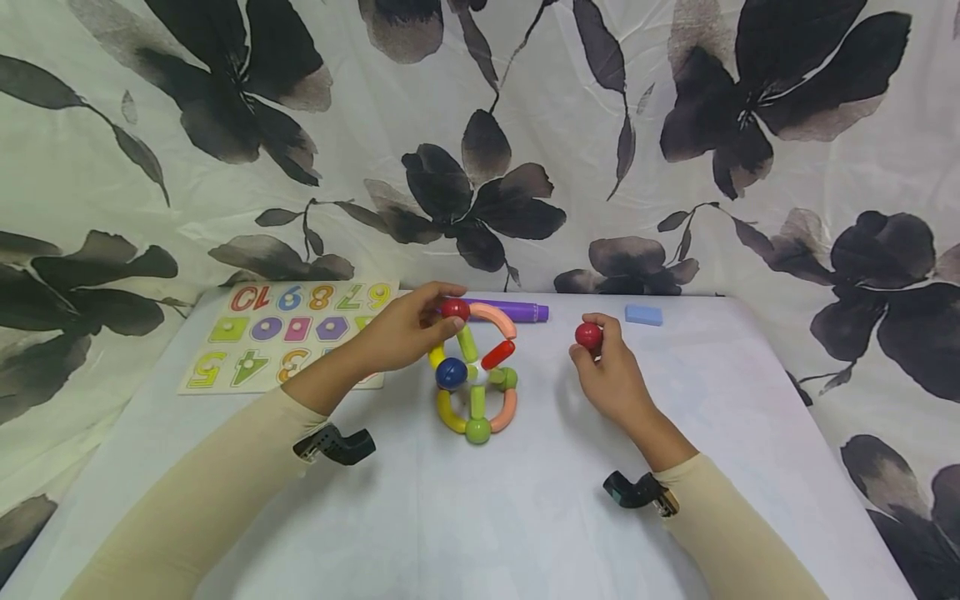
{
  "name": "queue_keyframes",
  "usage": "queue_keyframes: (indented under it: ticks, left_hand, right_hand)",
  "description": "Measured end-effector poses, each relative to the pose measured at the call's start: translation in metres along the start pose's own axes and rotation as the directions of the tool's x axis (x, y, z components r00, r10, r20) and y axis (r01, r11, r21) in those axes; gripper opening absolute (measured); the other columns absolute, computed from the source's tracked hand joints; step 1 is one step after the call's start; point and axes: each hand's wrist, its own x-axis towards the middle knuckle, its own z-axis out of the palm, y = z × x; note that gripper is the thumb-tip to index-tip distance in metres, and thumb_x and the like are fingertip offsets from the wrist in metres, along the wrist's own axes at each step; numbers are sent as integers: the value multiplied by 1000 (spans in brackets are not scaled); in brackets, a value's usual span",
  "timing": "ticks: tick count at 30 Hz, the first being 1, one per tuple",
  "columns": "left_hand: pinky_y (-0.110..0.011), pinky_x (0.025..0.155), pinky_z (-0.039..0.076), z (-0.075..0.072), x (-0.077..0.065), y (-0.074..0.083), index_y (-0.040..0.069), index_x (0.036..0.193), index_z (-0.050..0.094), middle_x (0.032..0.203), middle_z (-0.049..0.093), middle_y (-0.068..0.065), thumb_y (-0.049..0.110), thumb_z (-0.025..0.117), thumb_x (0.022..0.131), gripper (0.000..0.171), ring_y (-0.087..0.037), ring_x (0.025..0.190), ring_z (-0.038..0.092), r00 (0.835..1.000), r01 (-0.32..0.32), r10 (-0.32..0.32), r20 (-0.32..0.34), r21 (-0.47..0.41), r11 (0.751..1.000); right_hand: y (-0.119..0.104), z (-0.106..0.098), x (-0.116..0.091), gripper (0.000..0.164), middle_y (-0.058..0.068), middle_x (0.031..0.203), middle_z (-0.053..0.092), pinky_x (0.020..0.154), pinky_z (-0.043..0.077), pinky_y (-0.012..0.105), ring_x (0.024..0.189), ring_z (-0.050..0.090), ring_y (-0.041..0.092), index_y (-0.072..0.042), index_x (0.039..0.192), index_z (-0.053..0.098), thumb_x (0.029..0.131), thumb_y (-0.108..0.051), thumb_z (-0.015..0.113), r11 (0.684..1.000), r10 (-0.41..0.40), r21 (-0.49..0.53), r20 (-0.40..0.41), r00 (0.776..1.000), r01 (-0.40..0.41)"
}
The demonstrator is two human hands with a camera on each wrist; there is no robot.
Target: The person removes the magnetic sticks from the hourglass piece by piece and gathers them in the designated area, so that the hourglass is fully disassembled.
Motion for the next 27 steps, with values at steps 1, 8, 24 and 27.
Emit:
queue_keyframes:
  ticks: [1,8,24,27]
  left_hand:
    - [-33,91,57,0,0,-1,19,150,48,128,62,-5,37,67,101,56,-22,111,58,1000,-1,1,0,-1,1000]
    - [-37,95,55,3,-1,-4,20,150,48,130,62,-5,42,64,102,55,-23,116,59,1000,-5,5,-4,-18,1000]
    - [-38,97,55,5,-4,-3,26,152,45,133,60,-3,46,55,105,53,-21,119,59,999,38,-38,9,-89,995]
    - [-38,98,54,5,-4,-4,24,153,44,134,60,-4,47,54,105,53,-22,121,59,1000,31,-31,8,-92,995]
  right_hand:
    - [2,-1,2,46,26,120,62,78,54,40,80,67,30,-5,147,35,105,-17,51,1000,5,1,4,1000,-5]
    - [15,-4,14,44,28,117,61,78,53,39,84,65,31,-2,147,34,110,-25,41,1000,6,-23,20,1000,-5]
    - [37,3,51,47,28,127,64,101,41,60,119,56,43,3,140,44,104,-23,59,989,18,-150,-3,1000,-18]
    - [40,6,56,46,28,129,63,103,39,61,122,55,43,3,138,48,102,-22,62,987,25,-157,13,1000,-23]
